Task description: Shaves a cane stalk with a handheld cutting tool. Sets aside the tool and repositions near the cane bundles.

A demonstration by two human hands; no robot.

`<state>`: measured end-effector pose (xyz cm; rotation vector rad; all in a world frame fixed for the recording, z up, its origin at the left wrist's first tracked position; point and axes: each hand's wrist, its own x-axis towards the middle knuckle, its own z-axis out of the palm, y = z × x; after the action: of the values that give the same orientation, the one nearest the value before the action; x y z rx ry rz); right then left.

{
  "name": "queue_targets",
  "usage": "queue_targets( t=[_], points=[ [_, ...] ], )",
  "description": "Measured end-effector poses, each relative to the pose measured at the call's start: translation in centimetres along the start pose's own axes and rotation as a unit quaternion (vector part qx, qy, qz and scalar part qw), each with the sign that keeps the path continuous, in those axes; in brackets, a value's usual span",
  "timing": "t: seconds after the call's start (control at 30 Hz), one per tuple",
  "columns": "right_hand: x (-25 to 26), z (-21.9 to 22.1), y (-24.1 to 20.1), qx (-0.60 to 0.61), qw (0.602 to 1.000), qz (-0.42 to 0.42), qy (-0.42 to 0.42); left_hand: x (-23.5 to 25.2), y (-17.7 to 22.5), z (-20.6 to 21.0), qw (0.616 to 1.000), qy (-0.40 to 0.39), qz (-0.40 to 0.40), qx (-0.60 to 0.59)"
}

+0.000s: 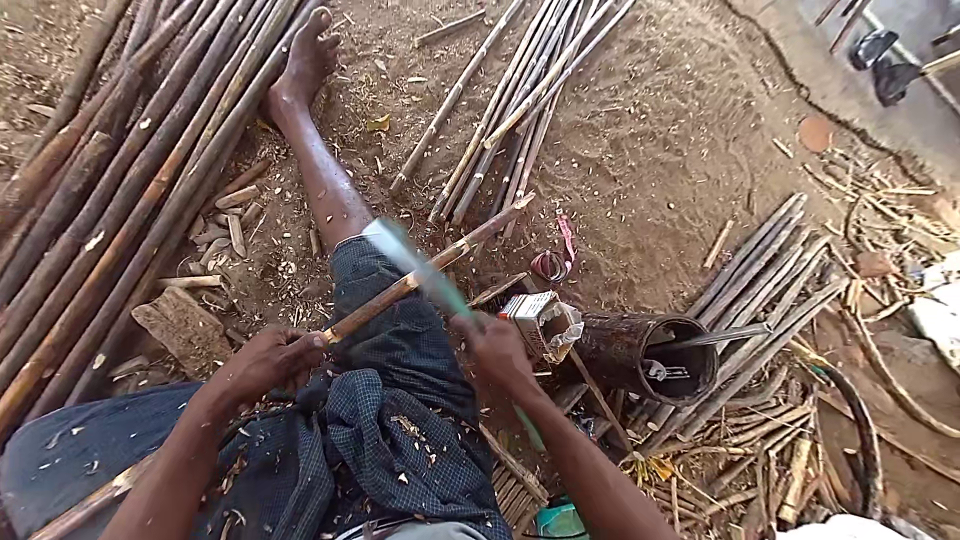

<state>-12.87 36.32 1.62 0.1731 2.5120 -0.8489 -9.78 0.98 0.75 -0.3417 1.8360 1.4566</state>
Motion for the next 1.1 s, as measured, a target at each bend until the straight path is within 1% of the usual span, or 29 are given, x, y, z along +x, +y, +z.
queue_targets(
  t=[0.03, 0.07, 0.1, 0.17, 0.2, 0.23, 0.27, 0.3, 0.33, 0.4, 0.43, 0.47, 0.53, 0.57, 0.6, 0.63, 0.67, 0.7, 0.77, 0.8, 0.83, 0.9, 0.93, 1.03, 1.07, 1.1],
  points=[
    [0.9, -0.2, 0.7, 0.038, 0.998, 0.014, 0.051, 0.0, 0.1, -0.2, 1.0, -0.01, -0.003, -0.012],
    [1.0, 0.0, 1.1, 0.045, 0.996, 0.007, 0.074, -0.1, 0.0, -0.3, 0.999, -0.021, -0.004, -0.028],
    [0.2, 0.4, 0.6, 0.024, 0.998, -0.017, 0.057, -0.1, 0.0, -0.6, 0.999, -0.031, -0.005, -0.041],
    [-1.2, 1.2, -0.2, -0.064, 0.994, -0.081, -0.023, 0.2, 0.1, -0.9, 0.997, -0.049, -0.009, -0.052],
    [-1.1, 0.9, -0.4, -0.065, 0.995, -0.074, -0.035, 0.3, 0.2, -1.0, 0.997, -0.059, -0.009, -0.057],
    [-0.4, 0.3, -0.3, -0.021, 0.999, -0.048, -0.014, 0.6, 0.2, -1.1, 0.996, -0.068, -0.004, -0.059],
    [0.8, -0.2, 0.2, 0.026, 0.999, -0.014, 0.025, 0.8, 0.1, -1.3, 0.995, -0.076, 0.004, -0.061],
    [1.5, -0.3, 0.8, 0.044, 0.998, 0.0, 0.049, 0.9, -0.3, -1.4, 0.994, -0.082, 0.013, -0.064],
    [1.1, -0.1, 0.6, 0.035, 0.998, -0.006, 0.043, 1.1, -0.6, -1.6, 0.994, -0.09, 0.021, -0.063],
    [-0.7, 0.7, -0.6, -0.056, 0.996, -0.062, -0.035, 1.3, -0.9, -2.1, 0.993, -0.099, 0.032, -0.056],
    [-0.7, 0.7, -0.8, -0.082, 0.993, -0.061, -0.063, 1.4, -0.9, -2.1, 0.993, -0.103, 0.032, -0.053],
    [-0.1, 0.4, -0.7, -0.053, 0.997, -0.042, -0.047, 1.5, -0.9, -2.2, 0.992, -0.107, 0.033, -0.054],
    [1.8, -0.3, 0.2, 0.028, 0.999, -0.001, 0.038, 1.8, -0.9, -2.4, 0.99, -0.121, 0.043, -0.058],
    [1.9, -0.1, 0.3, 0.034, 0.998, -0.002, 0.051, 1.9, -1.2, -2.5, 0.988, -0.131, 0.049, -0.064],
    [1.1, 0.4, -0.3, 0.011, 0.999, -0.024, 0.024, 2.0, -1.3, -2.7, 0.986, -0.138, 0.056, -0.069],
    [0.2, 1.0, -0.7, -0.037, 0.997, -0.066, -0.019, 2.0, -1.4, -2.8, 0.984, -0.147, 0.062, -0.075],
    [-0.3, 1.2, -0.8, -0.082, 0.991, -0.087, -0.052, 1.9, -1.6, -2.9, 0.982, -0.157, 0.065, -0.083],
    [0.0, 0.7, -0.9, -0.068, 0.993, -0.069, -0.06, 2.0, -1.5, -3.0, 0.979, -0.169, 0.064, -0.094],
    [1.6, -0.3, 0.3, 0.026, 1.0, -0.009, 0.004, 2.2, -1.3, -3.3, 0.973, -0.19, 0.061, -0.112],
    [1.5, -0.2, 1.1, 0.046, 0.999, -0.003, 0.024, 2.2, -1.5, -3.3, 0.972, -0.197, 0.056, -0.115],
    [0.6, 0.2, 1.3, 0.038, 0.999, -0.018, 0.016, 2.1, -1.6, -3.4, 0.971, -0.204, 0.051, -0.116],
    [-0.9, 1.0, 0.0, -0.036, 0.996, -0.076, -0.029, 2.0, -1.3, -3.6, 0.973, -0.202, 0.039, -0.108],
    [-0.8, 0.9, -0.3, -0.049, 0.995, -0.074, -0.035, 1.9, -1.1, -3.6, 0.974, -0.2, 0.031, -0.105],
    [0.9, 0.0, 0.8, 0.061, 0.997, 0.003, 0.051, 1.9, -0.6, -3.7, 0.977, -0.188, 0.016, -0.096],
    [1.0, 0.3, 1.0, 0.065, 0.996, 0.005, 0.055, 1.9, -0.7, -3.8, 0.978, -0.188, 0.015, -0.094],
    [0.6, 0.8, 0.7, 0.036, 0.999, -0.022, 0.026, 2.1, -0.9, -4.0, 0.977, -0.19, 0.013, -0.092]
  ],
)
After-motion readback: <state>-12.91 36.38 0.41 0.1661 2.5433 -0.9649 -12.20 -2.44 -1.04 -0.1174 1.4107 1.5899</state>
